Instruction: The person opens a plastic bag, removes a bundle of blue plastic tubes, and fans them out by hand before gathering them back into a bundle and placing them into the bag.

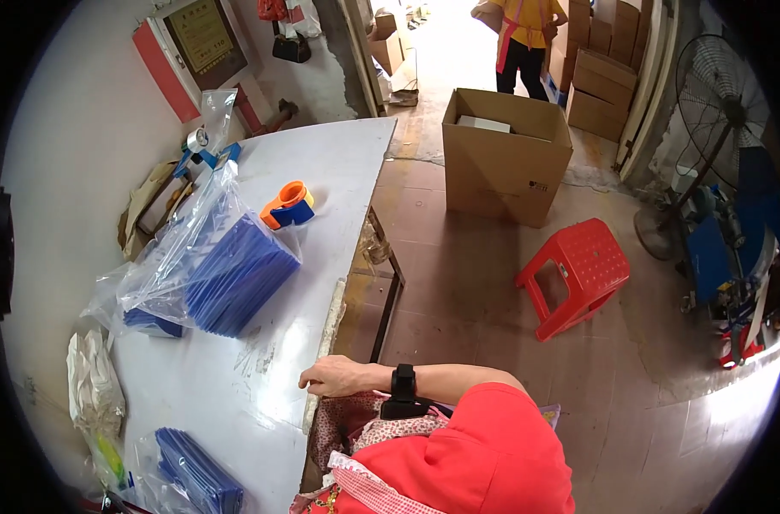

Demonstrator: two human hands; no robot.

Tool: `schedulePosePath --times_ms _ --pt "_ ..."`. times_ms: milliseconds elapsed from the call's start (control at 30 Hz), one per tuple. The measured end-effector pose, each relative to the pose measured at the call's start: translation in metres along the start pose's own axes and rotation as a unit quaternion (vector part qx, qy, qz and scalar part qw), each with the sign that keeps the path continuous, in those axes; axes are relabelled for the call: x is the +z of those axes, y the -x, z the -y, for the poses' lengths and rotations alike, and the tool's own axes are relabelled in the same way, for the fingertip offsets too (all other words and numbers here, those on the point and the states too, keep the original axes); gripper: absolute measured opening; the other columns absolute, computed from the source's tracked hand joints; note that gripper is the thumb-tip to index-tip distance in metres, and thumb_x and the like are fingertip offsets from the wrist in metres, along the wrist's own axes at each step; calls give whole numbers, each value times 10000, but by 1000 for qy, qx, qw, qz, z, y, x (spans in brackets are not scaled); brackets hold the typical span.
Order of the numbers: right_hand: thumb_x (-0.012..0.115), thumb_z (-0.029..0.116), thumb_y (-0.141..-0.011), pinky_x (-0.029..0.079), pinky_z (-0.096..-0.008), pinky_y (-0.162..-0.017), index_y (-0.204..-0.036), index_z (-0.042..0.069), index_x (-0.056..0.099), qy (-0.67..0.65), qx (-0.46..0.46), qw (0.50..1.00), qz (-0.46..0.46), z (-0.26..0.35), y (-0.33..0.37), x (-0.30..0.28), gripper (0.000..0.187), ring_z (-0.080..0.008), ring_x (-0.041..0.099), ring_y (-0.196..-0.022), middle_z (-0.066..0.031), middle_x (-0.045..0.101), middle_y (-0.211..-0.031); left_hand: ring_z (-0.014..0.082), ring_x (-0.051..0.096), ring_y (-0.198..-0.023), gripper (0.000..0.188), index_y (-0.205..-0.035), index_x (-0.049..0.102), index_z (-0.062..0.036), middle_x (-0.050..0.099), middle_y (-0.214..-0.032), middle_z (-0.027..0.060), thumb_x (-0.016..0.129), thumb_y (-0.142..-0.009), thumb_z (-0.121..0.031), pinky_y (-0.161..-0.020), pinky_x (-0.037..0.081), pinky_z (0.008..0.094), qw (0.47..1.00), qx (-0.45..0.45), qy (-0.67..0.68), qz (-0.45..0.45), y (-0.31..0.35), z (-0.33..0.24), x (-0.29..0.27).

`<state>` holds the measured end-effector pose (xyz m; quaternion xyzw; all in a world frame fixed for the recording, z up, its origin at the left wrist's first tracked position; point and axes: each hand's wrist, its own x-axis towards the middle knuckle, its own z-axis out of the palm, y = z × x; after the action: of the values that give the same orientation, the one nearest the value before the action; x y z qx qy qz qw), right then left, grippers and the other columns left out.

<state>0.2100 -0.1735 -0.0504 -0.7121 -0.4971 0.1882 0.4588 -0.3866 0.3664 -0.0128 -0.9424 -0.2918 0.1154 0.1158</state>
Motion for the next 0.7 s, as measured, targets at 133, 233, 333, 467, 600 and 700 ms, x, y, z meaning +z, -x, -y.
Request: schedulePosePath --times_ms 133,233,333,467,600,700 --pt "514 169 -834 489 -399 -701 -1065 49 628 9 26 999 23 -12 5 17 284 -322 634 -754 -156 658 -792 257 603 -786 342 -1170 558 -76 637 -959 105 621 -866 -218 -681 516 384 731 -166 623 223 -30 -116 -93" --pt "516 172 -832 488 -402 -691 -1064 52 629 6 30 999 23 -9 14 14 284 -321 635 -745 -158 655 -779 263 599 -806 357 -1212 535 -101 625 -991 101 599 -885 -229 -673 518 372 756 -155 624 123 -42 -129 -120" --pt "519 177 -830 489 -408 -698 -1051 53 634 2 36 999 32 -2 13 12 278 -326 635 -755 -162 655 -784 262 600 -824 365 -1225 526 -98 621 -1005 103 592 -891 -228 -678 519 364 801 -100 589 37 -114 -69 -129" --pt "527 188 -828 492 -416 -724 -1029 55 643 -9 32 998 50 -2 -6 14 267 -340 632 -793 -171 656 -819 248 612 -853 368 -1193 534 -38 627 -994 119 608 -874 -205 -716 521 356 903 65 409 -112 -173 -34 -84" --pt "557 234 -872 511 -371 -699 -1078 76 637 -6 21 999 46 -13 -10 23 272 -297 654 -763 -150 674 -832 235 623 -882 375 -1161 543 23 633 -983 134 624 -857 -182 -753 523 349 961 63 184 -195 -15 -52 42" --pt "597 182 -850 515 -346 -650 -1050 47 648 -51 96 994 31 -23 -6 20 247 -279 665 -723 -159 672 -798 369 543 -1038 557 -1157 549 5 566 -1133 218 744 -730 -294 -879 441 403 901 -125 404 -95 -133 -173 -75"
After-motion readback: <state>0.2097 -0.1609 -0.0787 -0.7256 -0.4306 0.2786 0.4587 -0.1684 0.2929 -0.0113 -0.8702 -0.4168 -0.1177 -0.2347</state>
